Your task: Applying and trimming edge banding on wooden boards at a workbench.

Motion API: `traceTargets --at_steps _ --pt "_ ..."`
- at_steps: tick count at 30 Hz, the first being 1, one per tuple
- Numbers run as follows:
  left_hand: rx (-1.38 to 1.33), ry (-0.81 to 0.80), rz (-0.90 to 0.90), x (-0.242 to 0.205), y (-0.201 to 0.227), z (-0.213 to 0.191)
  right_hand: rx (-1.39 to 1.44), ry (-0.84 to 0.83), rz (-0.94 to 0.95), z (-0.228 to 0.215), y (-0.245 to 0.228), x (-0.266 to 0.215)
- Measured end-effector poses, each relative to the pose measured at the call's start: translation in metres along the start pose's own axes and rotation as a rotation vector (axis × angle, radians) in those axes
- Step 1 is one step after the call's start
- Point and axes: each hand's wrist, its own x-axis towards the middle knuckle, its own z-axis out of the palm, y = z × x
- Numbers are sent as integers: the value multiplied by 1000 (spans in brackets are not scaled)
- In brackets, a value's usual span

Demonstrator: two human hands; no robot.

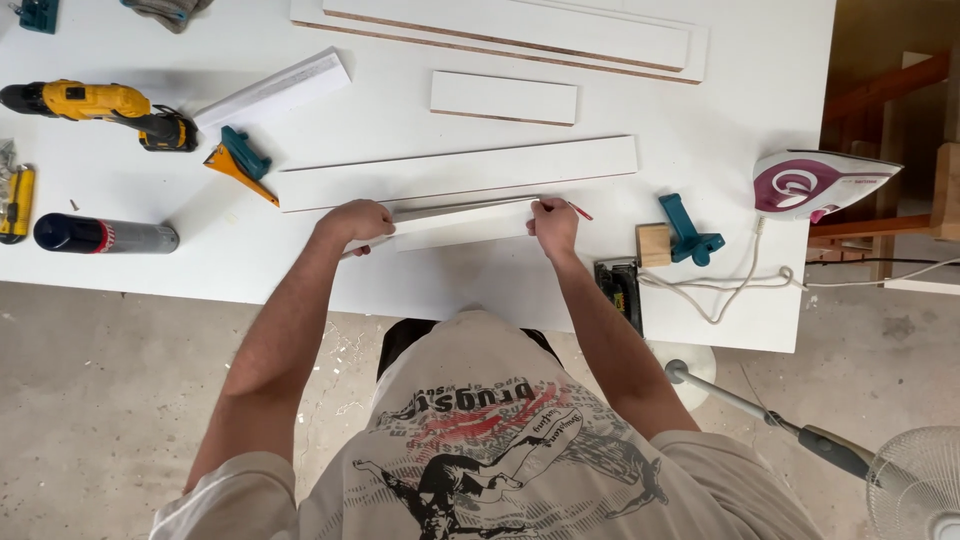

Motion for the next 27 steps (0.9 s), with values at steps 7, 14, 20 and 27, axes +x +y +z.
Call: traceTargets --at_steps 7,14,20,27 --pt "145 -27 -210 30 7 -1 -15 74 28 4 6 1" --pt "215 28 -229 54 -6 2 -3 54 37 4 6 3" --pt "297 70 -198 67 -9 12 10 58 41 4 5 0" --pt "382 123 -148 79 -15 23 31 55 30 3 12 5"
